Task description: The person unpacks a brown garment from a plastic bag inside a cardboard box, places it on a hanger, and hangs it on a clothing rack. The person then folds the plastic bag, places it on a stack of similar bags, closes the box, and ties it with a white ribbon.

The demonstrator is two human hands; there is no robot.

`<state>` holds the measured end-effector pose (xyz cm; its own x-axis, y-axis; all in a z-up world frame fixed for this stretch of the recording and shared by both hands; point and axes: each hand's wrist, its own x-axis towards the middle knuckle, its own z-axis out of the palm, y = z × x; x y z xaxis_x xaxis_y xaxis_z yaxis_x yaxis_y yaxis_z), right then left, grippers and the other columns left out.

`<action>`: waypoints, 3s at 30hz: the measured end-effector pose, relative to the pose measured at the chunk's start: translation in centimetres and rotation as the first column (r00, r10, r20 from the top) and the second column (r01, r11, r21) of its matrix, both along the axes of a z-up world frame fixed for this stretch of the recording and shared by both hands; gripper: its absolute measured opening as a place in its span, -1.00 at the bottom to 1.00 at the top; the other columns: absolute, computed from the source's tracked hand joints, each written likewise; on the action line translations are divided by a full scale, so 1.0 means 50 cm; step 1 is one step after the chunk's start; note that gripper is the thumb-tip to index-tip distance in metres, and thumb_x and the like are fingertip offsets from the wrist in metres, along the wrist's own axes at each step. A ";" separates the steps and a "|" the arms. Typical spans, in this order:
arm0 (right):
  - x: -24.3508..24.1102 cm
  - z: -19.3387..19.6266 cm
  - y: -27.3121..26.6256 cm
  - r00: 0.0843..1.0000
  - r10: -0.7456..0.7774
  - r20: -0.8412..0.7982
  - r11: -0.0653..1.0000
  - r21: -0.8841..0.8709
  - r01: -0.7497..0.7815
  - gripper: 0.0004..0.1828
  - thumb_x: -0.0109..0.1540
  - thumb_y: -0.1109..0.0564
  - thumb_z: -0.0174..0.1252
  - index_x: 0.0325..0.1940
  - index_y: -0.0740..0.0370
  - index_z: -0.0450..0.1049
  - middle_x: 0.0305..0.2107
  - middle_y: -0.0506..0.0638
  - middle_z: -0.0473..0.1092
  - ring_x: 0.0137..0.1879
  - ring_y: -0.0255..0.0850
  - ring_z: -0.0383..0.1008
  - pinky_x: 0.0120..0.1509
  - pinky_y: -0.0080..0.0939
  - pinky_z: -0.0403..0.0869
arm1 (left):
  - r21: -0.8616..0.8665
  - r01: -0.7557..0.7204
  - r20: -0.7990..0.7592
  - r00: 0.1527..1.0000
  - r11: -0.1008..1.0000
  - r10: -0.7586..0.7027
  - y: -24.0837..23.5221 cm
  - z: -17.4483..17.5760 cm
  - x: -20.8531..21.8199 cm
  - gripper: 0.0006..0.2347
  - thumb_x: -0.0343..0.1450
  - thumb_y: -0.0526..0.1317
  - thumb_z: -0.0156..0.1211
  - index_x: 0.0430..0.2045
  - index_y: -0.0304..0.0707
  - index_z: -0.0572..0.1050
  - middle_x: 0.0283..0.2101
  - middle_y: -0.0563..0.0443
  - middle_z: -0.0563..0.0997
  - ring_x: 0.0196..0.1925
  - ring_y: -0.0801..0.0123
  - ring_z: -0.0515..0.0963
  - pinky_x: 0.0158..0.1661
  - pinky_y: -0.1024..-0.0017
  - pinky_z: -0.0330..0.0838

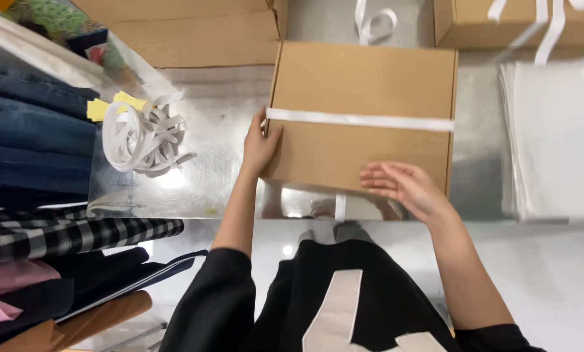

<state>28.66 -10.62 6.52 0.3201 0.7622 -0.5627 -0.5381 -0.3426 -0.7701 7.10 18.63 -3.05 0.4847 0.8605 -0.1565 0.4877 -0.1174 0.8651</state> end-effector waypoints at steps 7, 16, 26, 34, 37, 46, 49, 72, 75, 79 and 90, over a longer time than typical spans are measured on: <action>-0.151 0.003 -0.103 0.964 -0.244 -0.107 0.966 -0.110 0.232 -0.55 0.46 0.14 -0.05 0.31 0.55 0.42 0.18 0.44 0.48 0.28 0.23 0.53 0.35 0.25 0.49 | -0.444 0.002 0.158 0.985 0.896 0.076 -0.057 0.038 0.003 -0.25 0.49 0.23 0.33 0.50 -0.14 0.19 0.46 -0.30 0.36 0.43 -0.19 0.45 0.34 -0.08 0.40; -0.167 -0.145 -0.129 0.773 -0.564 -0.292 0.820 -0.082 0.567 0.09 0.40 -0.30 0.12 0.63 0.47 -0.27 0.56 0.36 -0.06 0.66 0.24 -0.02 0.66 0.34 0.18 | -0.588 0.037 0.215 0.970 0.808 0.112 -0.259 0.213 0.004 -0.30 0.58 0.16 -0.03 0.61 0.02 -0.13 0.63 -0.35 -0.02 0.61 -0.22 0.08 0.48 -0.11 0.11; -0.117 -0.111 -0.071 0.725 -0.583 -0.367 0.811 -0.202 0.549 0.42 0.23 -0.42 0.37 0.69 0.25 -0.47 0.44 0.16 -0.26 0.48 -0.03 -0.13 0.46 0.02 0.08 | -0.158 -0.054 0.045 0.997 0.986 0.062 -0.291 0.223 -0.034 -0.05 0.49 -0.28 0.28 0.58 0.14 -0.45 0.57 -0.57 -0.07 0.34 -0.37 0.48 0.25 -0.16 0.47; -0.095 0.002 -0.021 0.754 -0.613 -0.237 0.781 -0.035 0.624 0.27 0.27 -0.27 0.30 0.67 0.30 -0.41 0.51 0.35 -0.26 0.67 0.27 -0.14 0.70 0.26 0.01 | 0.608 0.252 -0.222 0.964 0.753 -0.144 -0.201 0.139 0.155 -0.28 0.32 -0.10 0.57 0.42 -0.05 0.36 0.23 -0.12 0.45 0.21 -0.03 0.37 0.13 0.03 0.37; -0.087 -0.006 -0.043 0.773 -0.631 -0.070 0.776 -0.039 0.630 0.14 0.31 -0.32 0.20 0.67 0.28 -0.26 0.46 0.33 -0.08 0.60 0.27 0.08 0.66 0.24 0.15 | 0.490 0.401 -0.201 0.916 0.774 -0.347 -0.189 0.088 0.276 -0.66 0.46 0.02 0.35 0.12 0.13 0.59 -0.01 0.12 0.61 0.11 0.21 0.59 0.02 0.19 0.55; 0.037 -0.239 -0.277 0.637 -0.692 0.341 0.677 0.000 0.736 -0.22 0.40 -0.40 0.13 0.41 0.25 0.23 -0.01 0.15 0.38 0.05 0.04 0.54 0.05 0.05 0.54 | 0.091 0.545 -0.155 0.835 0.834 -0.528 -0.277 0.003 0.445 -0.74 0.22 0.07 0.49 -0.35 0.06 0.72 -0.34 0.07 0.75 -0.12 -0.02 0.79 -0.18 0.06 0.64; 0.070 -0.236 -0.348 0.591 -0.714 0.376 0.642 0.015 0.767 -0.27 0.36 -0.44 0.16 0.33 0.16 0.35 -0.16 0.02 0.41 -0.15 0.00 0.56 -0.16 -0.09 0.54 | 0.001 0.579 -0.015 0.815 0.815 -0.579 -0.270 -0.031 0.467 -0.68 0.14 0.16 0.52 -0.50 0.00 0.72 -0.44 0.02 0.74 -0.25 -0.01 0.77 -0.24 0.13 0.61; 0.139 -0.063 -0.565 0.401 -0.789 0.465 0.455 0.004 0.891 -0.71 0.22 -0.32 0.07 -0.13 -0.22 0.36 -0.26 -0.40 0.34 -0.17 -0.49 0.39 -0.17 -0.39 0.30 | -0.305 -0.491 0.576 0.587 0.816 0.568 0.051 0.153 0.090 -0.88 0.50 -0.10 0.22 -0.38 -0.05 0.56 -0.13 0.11 0.79 -0.59 0.66 0.34 -0.60 0.61 0.19; 0.174 -0.043 -0.535 0.319 -0.844 0.430 0.406 0.126 0.905 -0.66 0.20 -0.20 0.05 0.01 -0.19 0.49 -0.09 -0.46 0.50 -0.01 -0.56 0.56 0.01 -0.50 0.48 | -0.292 -0.278 0.472 0.790 0.915 0.391 -0.015 0.101 0.139 -0.84 0.47 -0.13 0.35 -0.51 0.00 0.52 -0.64 0.25 0.31 -0.67 0.58 0.18 -0.54 0.50 0.15; 0.226 -0.012 -0.501 0.395 -0.831 0.392 0.477 0.138 0.868 -0.59 0.20 -0.30 0.00 0.08 -0.27 0.49 0.02 -0.49 0.54 0.14 -0.54 0.62 0.13 -0.49 0.56 | -0.262 -0.036 0.373 0.918 0.964 0.136 -0.125 -0.019 0.239 -0.85 0.48 -0.01 0.28 -0.45 0.08 0.56 -0.30 0.22 0.73 -0.50 0.67 0.42 -0.67 0.54 0.16; 0.418 0.006 -0.486 0.738 -0.636 0.227 0.769 0.111 0.629 -0.50 0.26 -0.35 -0.14 0.16 -0.22 0.43 0.04 -0.32 0.47 0.13 -0.34 0.48 0.08 -0.34 0.40 | 0.501 0.262 -0.156 0.965 0.825 -0.212 -0.367 -0.203 0.389 -0.58 0.46 -0.14 -0.07 0.24 0.01 0.53 0.44 -0.27 0.38 0.63 0.17 0.05 0.56 -0.08 -0.48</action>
